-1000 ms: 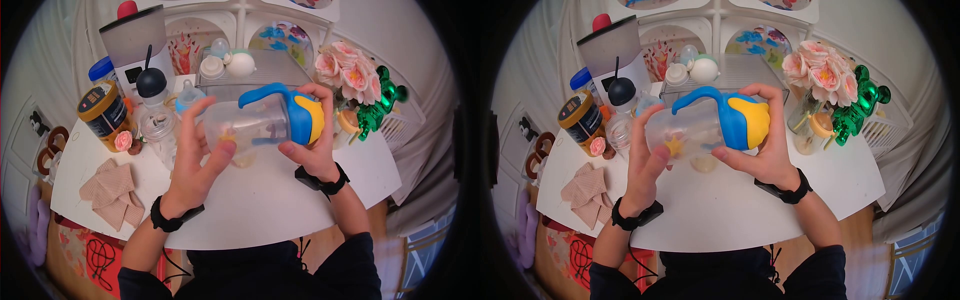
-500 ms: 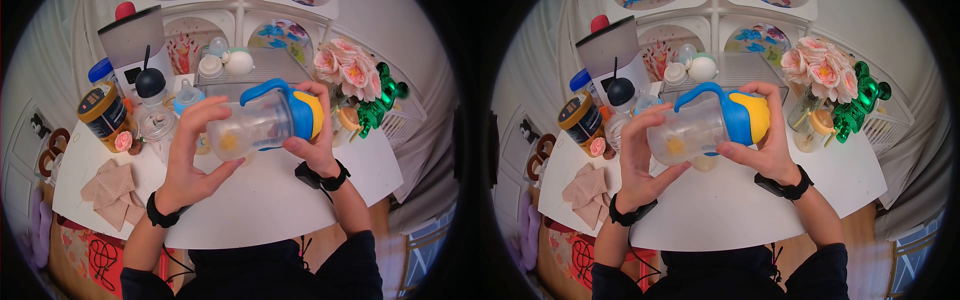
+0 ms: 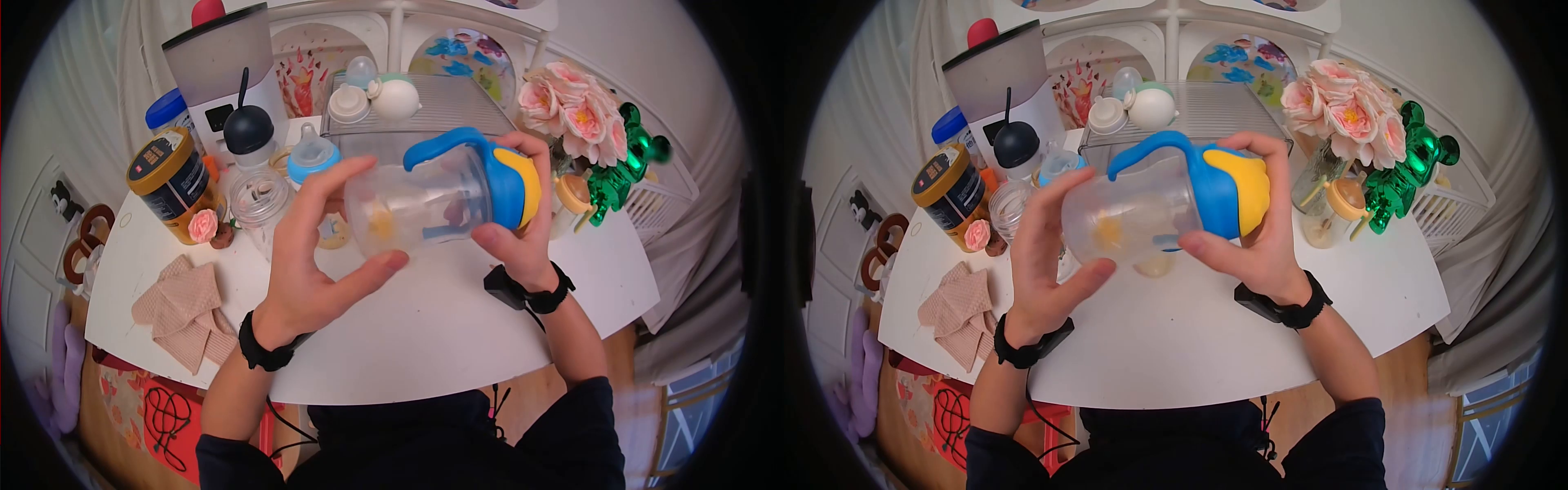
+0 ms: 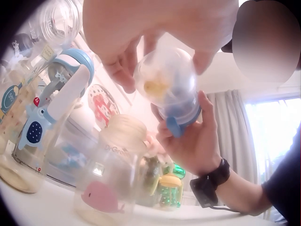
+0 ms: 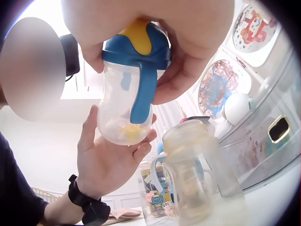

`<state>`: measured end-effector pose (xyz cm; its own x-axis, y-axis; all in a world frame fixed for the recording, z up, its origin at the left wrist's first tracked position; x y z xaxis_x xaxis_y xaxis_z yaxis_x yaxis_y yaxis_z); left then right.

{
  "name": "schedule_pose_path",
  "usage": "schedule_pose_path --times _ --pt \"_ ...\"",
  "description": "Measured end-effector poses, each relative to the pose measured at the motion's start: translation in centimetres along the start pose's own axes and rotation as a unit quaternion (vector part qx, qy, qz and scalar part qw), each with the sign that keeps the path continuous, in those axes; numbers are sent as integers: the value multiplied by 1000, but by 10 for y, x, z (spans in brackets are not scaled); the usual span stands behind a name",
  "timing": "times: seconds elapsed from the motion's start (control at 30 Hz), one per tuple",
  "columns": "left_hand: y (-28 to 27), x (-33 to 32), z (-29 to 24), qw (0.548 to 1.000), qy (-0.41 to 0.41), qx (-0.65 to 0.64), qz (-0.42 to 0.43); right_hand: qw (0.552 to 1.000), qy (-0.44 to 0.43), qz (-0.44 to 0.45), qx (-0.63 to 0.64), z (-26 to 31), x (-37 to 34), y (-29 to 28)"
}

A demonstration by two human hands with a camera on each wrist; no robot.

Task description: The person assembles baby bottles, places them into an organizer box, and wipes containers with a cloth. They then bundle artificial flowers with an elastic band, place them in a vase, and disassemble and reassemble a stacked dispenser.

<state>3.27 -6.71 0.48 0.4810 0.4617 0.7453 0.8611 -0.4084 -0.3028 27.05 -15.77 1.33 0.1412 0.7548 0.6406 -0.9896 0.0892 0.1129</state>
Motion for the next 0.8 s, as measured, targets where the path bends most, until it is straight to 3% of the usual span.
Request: schedule_pose_path --times 0.03,0.1,0.13,0.2,0.33,0.5,0.7,0.8 --pt "0 1 2 1000 0 0 0 1000 13 -19 -1 0 1 0" --pt "0 3 3 992 100 74 -10 1000 6 -13 1 -1 0 -1" --pt "-1 4 5 992 100 74 -10 1000 1 -7 3 -2 0 -1" --pt "-3 3 5 977 148 148 32 1000 -3 -7 -7 -1 0 0" --pt "-1 3 -9 984 113 137 19 1000 -4 -13 -9 1 -2 1" --pt "-4 0 -3 983 -1 179 45 1000 -28 -10 -11 -2 -2 0" --pt "-4 3 7 995 62 80 -17 999 -37 6 -11 0 1 2" --pt "-4 3 9 992 89 89 -17 1000 -30 0 5 -1 0 2"
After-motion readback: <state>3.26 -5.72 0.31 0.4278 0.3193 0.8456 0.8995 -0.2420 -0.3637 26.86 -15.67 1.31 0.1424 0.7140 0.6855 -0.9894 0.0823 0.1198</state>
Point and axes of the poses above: each hand's wrist, its own x-axis towards the middle knuckle, its own y-axis out of the palm, z = x × y, the point moved 2 cm from there along x, towards the middle knuckle, and after that the axes turned 5 degrees about x, right-handed, at the moved point
